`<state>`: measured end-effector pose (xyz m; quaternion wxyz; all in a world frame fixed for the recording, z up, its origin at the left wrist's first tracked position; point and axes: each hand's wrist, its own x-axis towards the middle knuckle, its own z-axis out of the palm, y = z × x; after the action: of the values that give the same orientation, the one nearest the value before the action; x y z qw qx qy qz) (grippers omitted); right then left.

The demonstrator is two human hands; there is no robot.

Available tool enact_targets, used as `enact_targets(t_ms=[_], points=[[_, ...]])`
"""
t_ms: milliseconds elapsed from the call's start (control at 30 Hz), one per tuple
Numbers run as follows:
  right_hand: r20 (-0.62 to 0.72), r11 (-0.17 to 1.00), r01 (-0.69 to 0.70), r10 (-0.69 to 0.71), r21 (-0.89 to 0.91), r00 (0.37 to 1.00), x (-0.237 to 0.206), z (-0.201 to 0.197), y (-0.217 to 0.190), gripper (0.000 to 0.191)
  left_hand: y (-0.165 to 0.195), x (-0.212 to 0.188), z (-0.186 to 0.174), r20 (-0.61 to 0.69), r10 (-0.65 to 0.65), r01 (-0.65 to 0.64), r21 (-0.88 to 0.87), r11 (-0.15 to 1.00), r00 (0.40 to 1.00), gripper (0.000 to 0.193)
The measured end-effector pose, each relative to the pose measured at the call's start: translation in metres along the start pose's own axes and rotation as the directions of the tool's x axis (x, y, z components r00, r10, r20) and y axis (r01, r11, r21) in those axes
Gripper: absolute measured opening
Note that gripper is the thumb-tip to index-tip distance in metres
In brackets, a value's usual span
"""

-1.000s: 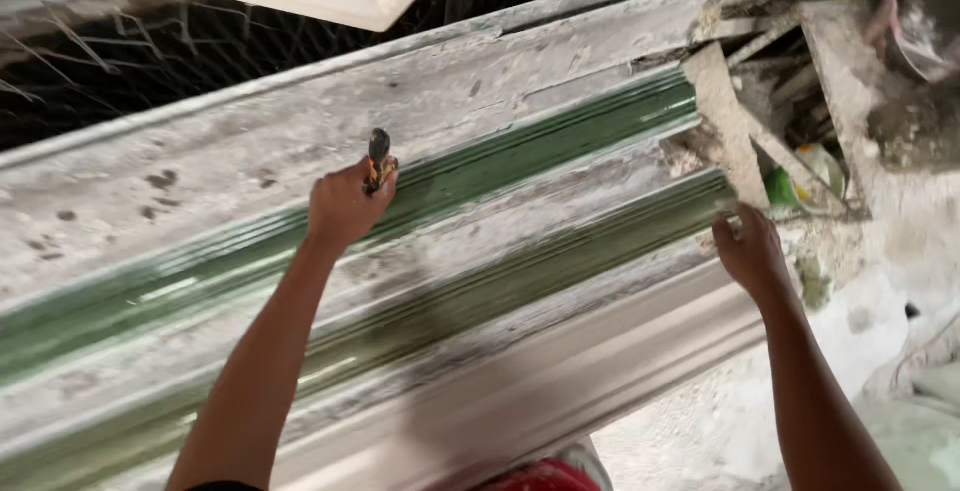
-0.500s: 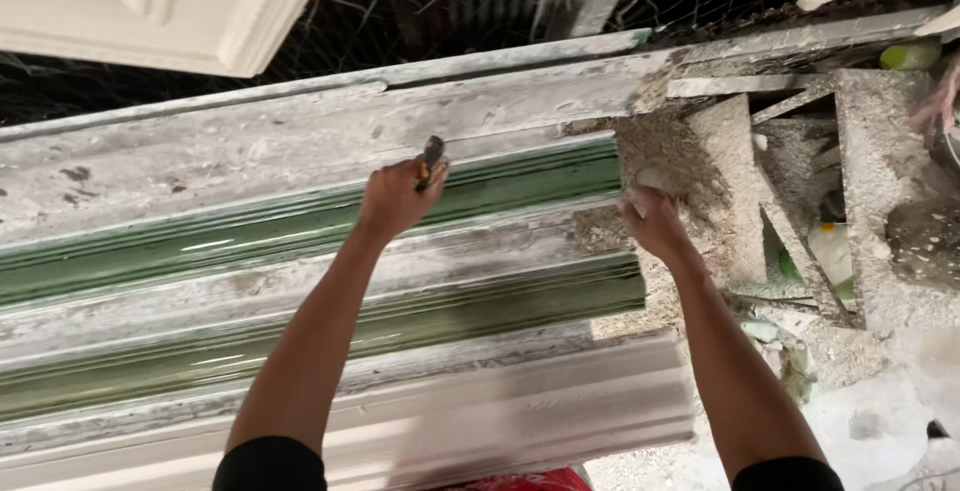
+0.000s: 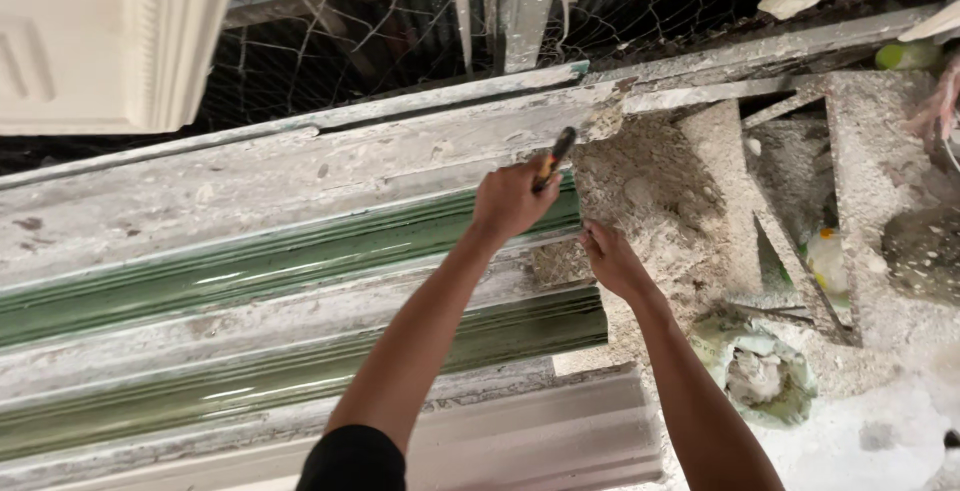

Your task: The person wipes a long white decorative molding with an orange sponge, then places two green strips into the grooves. They use a brush to apply a clear liquid along the strips, then fetch water in a bucket and pour it into a pink cup.

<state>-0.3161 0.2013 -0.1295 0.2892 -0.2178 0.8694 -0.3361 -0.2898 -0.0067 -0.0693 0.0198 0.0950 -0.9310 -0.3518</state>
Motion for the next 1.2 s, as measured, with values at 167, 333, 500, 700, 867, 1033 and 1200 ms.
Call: enact_targets(t_ms=[167, 333, 500, 700, 867, 1033, 1200], points=[[0.122, 0.948, -0.088, 0.053, 0.306, 0.991, 0.005, -0.005, 0.005, 0.033, 0.047, 0.03, 0.029, -0.008, -0.053, 0.053, -0.074, 0.996, 0.999, 0.036], [0.212, 0.377, -0.336, 0.335, 0.863, 0.918, 0.021, -0.008, -0.013, 0.038, 0.059, 0.038, 0.037, -0.099, 0.005, -0.04, -0.359, 0.933, 0.995, 0.034], [0.17, 0.032, -0.197, 0.384, 0.98, 0.908, 0.049, 0.013, -0.039, 0.053, 0.029, 0.006, 0.032, -0.404, 0.104, -0.291, -0.437, 0.851, 0.909, 0.029], [0.154, -0.014, -0.198, 0.686, 0.98, 0.711, 0.071, 0.035, -0.035, 0.06, -0.039, -0.067, 0.015, -0.456, -0.037, -0.199, -0.459, 0.866, 0.889, 0.033], [0.206, 0.027, -0.264, 0.55, 0.964, 0.809, 0.08, 0.047, -0.008, 0.042, -0.063, -0.093, 0.02, -0.421, -0.274, -0.057, -0.624, 0.78, 0.865, 0.034], [0.186, 0.423, -0.469, 0.557, 0.776, 0.81, 0.061, 0.018, 0.01, 0.065, -0.03, -0.074, 0.041, -0.276, -0.178, -0.028, -0.609, 0.793, 0.945, 0.044], [-0.003, 0.729, -0.567, 0.615, 0.383, 0.789, 0.039, -0.024, 0.011, 0.081, 0.022, -0.049, 0.069, -0.329, -0.001, -0.134, -0.386, 0.913, 0.944, 0.035]])
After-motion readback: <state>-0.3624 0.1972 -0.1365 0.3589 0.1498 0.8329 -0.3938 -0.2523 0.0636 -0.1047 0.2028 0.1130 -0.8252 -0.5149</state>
